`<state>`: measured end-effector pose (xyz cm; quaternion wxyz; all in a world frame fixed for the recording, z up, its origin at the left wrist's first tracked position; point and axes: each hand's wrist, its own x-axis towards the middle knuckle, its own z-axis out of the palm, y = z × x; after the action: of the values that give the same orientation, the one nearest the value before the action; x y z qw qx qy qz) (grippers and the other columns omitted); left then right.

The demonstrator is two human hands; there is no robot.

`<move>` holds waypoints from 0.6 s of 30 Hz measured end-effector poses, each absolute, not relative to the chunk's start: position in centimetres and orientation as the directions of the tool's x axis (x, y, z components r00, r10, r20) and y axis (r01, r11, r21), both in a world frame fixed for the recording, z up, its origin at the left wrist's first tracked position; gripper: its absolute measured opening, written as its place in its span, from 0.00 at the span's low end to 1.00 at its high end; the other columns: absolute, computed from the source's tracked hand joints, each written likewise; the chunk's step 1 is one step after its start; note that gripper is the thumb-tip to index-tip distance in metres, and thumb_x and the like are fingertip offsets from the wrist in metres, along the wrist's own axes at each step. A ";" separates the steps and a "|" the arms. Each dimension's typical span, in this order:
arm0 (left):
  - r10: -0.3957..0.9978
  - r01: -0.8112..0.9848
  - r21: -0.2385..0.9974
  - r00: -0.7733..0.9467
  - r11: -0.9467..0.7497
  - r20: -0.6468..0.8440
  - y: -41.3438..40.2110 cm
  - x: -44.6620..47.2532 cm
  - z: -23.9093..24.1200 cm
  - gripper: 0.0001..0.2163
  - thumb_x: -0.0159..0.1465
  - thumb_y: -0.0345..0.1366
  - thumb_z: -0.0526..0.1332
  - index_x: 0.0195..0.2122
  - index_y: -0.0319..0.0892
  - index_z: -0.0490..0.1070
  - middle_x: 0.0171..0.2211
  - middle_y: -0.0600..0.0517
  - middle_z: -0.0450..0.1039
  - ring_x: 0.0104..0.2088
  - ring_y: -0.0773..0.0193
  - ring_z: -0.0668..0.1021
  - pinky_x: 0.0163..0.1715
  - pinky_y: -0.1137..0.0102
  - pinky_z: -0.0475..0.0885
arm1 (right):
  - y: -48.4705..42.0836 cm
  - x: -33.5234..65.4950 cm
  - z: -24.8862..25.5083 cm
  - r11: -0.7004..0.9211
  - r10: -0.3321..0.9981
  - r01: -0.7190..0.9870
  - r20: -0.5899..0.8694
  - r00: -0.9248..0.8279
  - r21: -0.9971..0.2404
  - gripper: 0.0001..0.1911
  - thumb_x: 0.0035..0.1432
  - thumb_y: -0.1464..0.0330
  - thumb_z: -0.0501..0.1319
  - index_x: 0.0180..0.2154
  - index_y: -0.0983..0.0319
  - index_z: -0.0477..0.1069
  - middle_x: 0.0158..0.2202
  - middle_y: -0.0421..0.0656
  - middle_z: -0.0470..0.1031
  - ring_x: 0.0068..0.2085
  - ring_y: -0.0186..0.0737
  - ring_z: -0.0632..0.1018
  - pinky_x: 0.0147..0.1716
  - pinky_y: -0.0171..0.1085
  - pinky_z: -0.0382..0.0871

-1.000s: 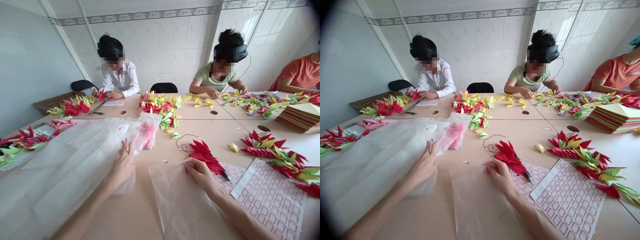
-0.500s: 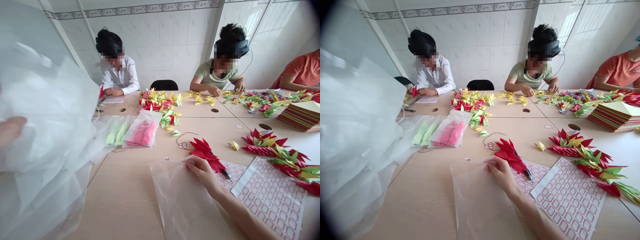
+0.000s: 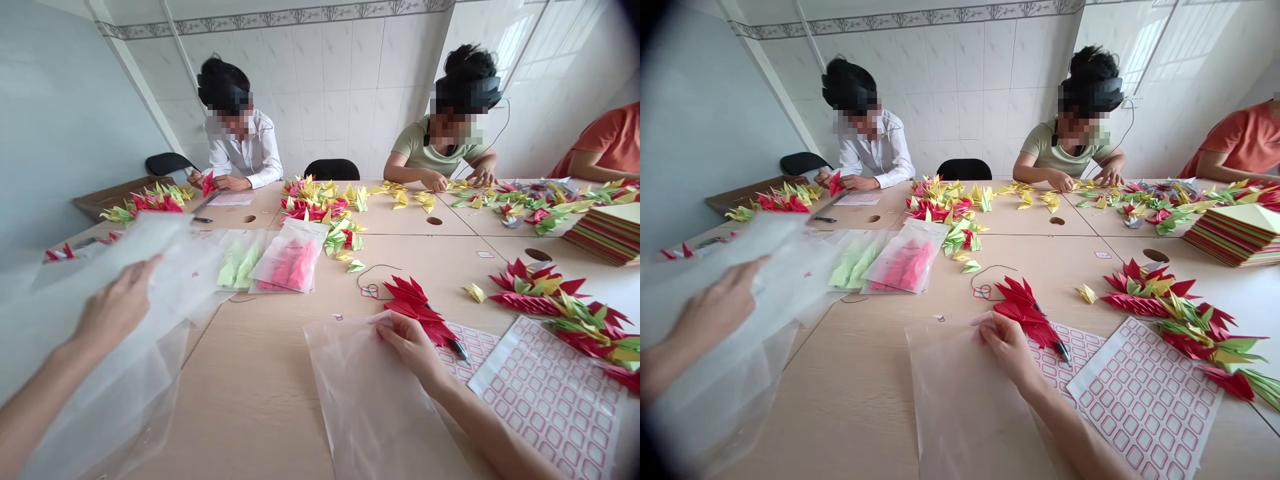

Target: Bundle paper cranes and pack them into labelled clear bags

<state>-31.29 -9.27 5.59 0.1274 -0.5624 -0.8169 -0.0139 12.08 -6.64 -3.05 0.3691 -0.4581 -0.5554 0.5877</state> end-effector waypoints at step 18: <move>0.901 0.899 0.063 -0.434 0.434 -0.005 -9.7 -36.2 0.6 0.26 0.65 0.49 0.37 0.59 0.40 0.52 0.62 0.40 0.50 0.60 0.45 0.55 0.52 0.40 0.47 | -6.5 12.1 -3.9 -0.136 0.944 0.060 -0.148 -0.296 -0.989 0.17 0.54 0.56 0.57 0.39 0.61 0.70 0.24 0.39 0.66 0.26 0.36 0.68 0.24 0.33 0.60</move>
<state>-36.16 -9.71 0.59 -0.0190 -0.5316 -0.8464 -0.0253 12.11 -6.53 -3.94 0.3713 -0.4625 -0.5425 0.5949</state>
